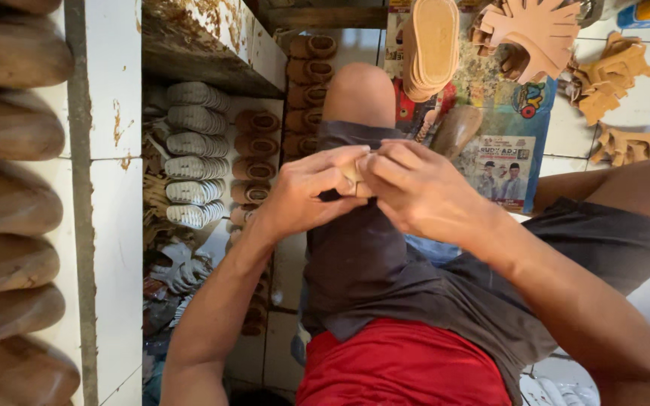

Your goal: The person sits on the floor and assembles a slipper by wrapping a pre-cut upper around a wooden last. They repeatedly fold and tuck the upper's tabs to form the slipper shape, then remove the last and place the finished slipper aside. The person repeats this process with another upper.

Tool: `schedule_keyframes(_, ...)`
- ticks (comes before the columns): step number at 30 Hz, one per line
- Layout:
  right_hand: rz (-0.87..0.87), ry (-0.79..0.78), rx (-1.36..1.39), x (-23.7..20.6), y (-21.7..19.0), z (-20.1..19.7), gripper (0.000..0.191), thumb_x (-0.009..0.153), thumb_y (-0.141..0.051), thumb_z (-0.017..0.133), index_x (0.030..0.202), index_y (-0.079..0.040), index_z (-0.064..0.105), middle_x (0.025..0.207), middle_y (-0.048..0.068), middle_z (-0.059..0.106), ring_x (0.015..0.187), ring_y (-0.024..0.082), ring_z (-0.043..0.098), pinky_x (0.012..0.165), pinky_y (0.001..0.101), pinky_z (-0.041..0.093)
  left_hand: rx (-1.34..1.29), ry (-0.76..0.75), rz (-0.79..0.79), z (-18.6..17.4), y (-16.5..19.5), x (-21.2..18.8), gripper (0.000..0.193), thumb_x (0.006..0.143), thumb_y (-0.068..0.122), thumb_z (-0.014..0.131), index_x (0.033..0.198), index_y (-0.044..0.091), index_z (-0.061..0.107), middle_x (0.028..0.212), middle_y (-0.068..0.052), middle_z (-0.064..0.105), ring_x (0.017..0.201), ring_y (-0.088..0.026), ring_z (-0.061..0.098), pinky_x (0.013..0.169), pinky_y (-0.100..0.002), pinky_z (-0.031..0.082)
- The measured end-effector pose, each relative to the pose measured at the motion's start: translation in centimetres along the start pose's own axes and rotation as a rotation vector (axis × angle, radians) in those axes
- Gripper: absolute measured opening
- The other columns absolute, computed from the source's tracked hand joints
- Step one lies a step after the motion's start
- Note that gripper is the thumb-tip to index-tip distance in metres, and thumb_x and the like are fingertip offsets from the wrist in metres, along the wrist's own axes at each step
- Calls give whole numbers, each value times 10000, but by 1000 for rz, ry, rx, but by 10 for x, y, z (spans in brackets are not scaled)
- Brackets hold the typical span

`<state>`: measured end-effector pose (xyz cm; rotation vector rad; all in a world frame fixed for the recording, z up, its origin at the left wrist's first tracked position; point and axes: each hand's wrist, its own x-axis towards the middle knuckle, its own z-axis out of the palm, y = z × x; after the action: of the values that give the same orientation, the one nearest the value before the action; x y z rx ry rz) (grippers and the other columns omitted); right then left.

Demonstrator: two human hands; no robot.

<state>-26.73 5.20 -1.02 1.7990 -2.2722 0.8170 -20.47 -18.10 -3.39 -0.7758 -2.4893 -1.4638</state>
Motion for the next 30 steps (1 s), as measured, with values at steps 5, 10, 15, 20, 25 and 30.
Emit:
schedule_keyframes(5,288,413,112,-27,-5,-1,245,869,-67,674,1110,-25,689,1224,80,625,1193,269,613,1059,410,487,91,219,51,13,17,3,427,804,60,916,1089,31,599,1353,-214,638,1238,-373,677,1050,-414,577)
schedule_keyframes(10,876,880,949,-47,-42,25,439,1122,-269,582,1466,-39,436,1356,92,511,1234,194,505,1079,339,413,136,633,278,57,41,18,663,815,-26,895,1281,108,442,1388,-215,572,1248,-435,643,1061,-488,574)
schedule_keyframes(15,758,859,1576,-55,-57,36,814,1067,-410,483,1672,-118,24,1619,101,333,1467,263,387,1171,422,362,35,659,147,113,67,39,743,859,7,839,1455,64,399,1460,-200,506,1348,-379,552,1152,-460,496)
schedule_keyframes(20,799,887,1588,-68,-51,11,767,1055,-349,505,1660,-119,93,1592,109,364,1457,280,384,1189,456,342,-624,370,-171,112,68,36,734,1004,46,688,1634,-11,314,1517,-149,490,1396,-245,491,1238,-384,375)
schedule_keyframes(25,777,869,1593,-80,-51,11,720,1062,-313,505,1652,-99,151,1621,79,368,1485,220,381,1219,395,301,-1093,131,-248,106,42,45,722,1013,-47,625,1645,-51,276,1666,-163,366,1538,-231,383,1285,-369,326)
schedule_keyframes(30,851,916,1517,-87,-50,32,617,1068,-206,532,1608,-20,300,1541,101,464,1414,217,447,1191,379,340,-958,332,-219,130,40,39,657,1008,-64,634,1602,-94,354,1622,-216,441,1483,-285,483,1255,-413,401)
